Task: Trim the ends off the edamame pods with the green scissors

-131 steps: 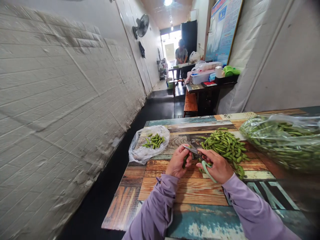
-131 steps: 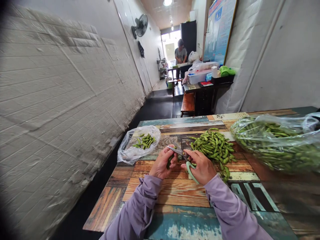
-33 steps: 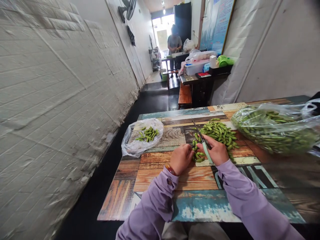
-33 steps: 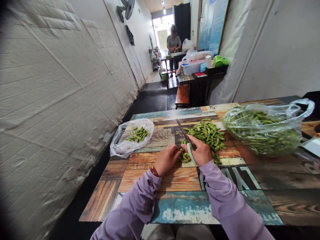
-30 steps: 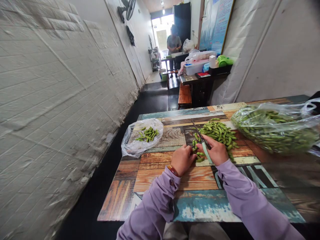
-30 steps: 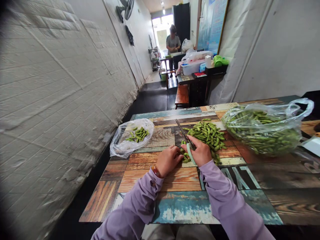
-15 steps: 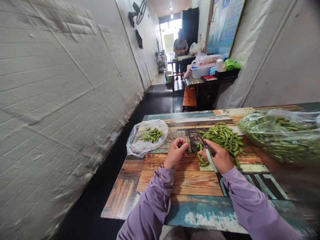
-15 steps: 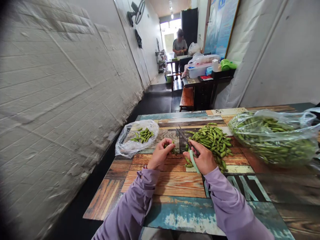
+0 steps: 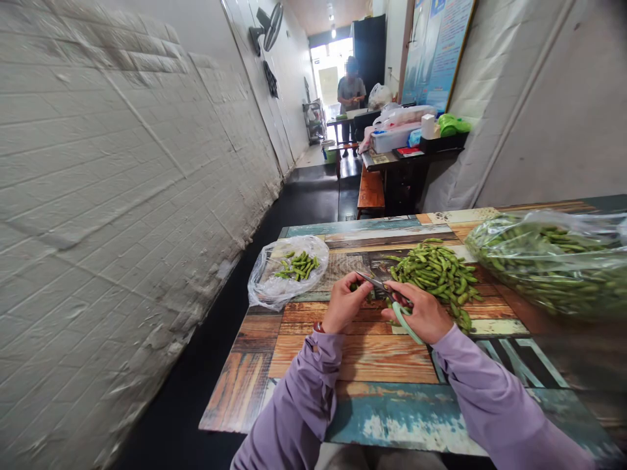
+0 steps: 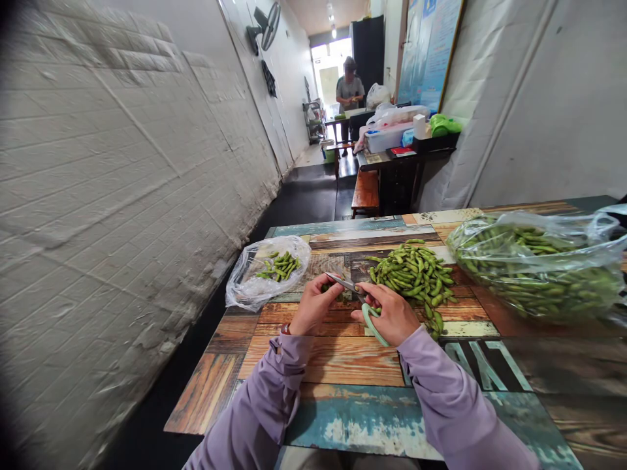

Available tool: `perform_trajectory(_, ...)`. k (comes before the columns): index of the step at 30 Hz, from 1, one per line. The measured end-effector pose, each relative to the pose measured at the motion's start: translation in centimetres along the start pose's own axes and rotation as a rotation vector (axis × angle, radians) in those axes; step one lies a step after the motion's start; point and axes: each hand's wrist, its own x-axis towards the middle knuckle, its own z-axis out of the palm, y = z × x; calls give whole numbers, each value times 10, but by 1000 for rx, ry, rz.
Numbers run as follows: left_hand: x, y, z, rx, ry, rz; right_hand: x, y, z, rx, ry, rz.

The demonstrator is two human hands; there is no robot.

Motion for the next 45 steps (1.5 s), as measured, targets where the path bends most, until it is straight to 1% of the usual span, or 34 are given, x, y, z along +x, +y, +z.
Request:
perform_trajectory(4, 0, 0, 0, 54, -16, 70, 0, -2, -1, -2, -8, 6)
perform_trajectory(9, 1, -4, -1, 71, -23, 81, -1, 0, 0, -7, 2, 5)
perform_trajectory(14, 2, -4, -3, 76, -27, 72, -2, 5, 2, -13, 36, -38)
perform_trajectory(16, 2, -2, -3, 94, -16, 73, -2, 6, 2, -3, 52, -41)
perform_trajectory(19, 1, 0, -2, 119, 42, 86, -2, 5, 3, 23, 67, -6)
perform_trajectory(21, 1, 2, -1, 53, 76, 48, -2, 5, 3, 43, 98, 37)
perform_trajectory(25, 2, 1, -2, -282, 98, -140, 0, 6, 3, 41, 164, 60)
perform_trajectory(27, 3, 0, -3, -404, 101, -204, 0, 6, 4, 36, 157, 40)
perform_trajectory(29, 4, 0, -5, -470, 107, -228, 0, 6, 5, 46, 122, 24)
perform_trajectory(32, 4, 1, -5, -494, 126, -223, 0, 3, 4, 62, 79, 18)
perform_trajectory(45, 4, 1, -3, -435, 136, -203, -1, 0, 1, 10, 63, -28)
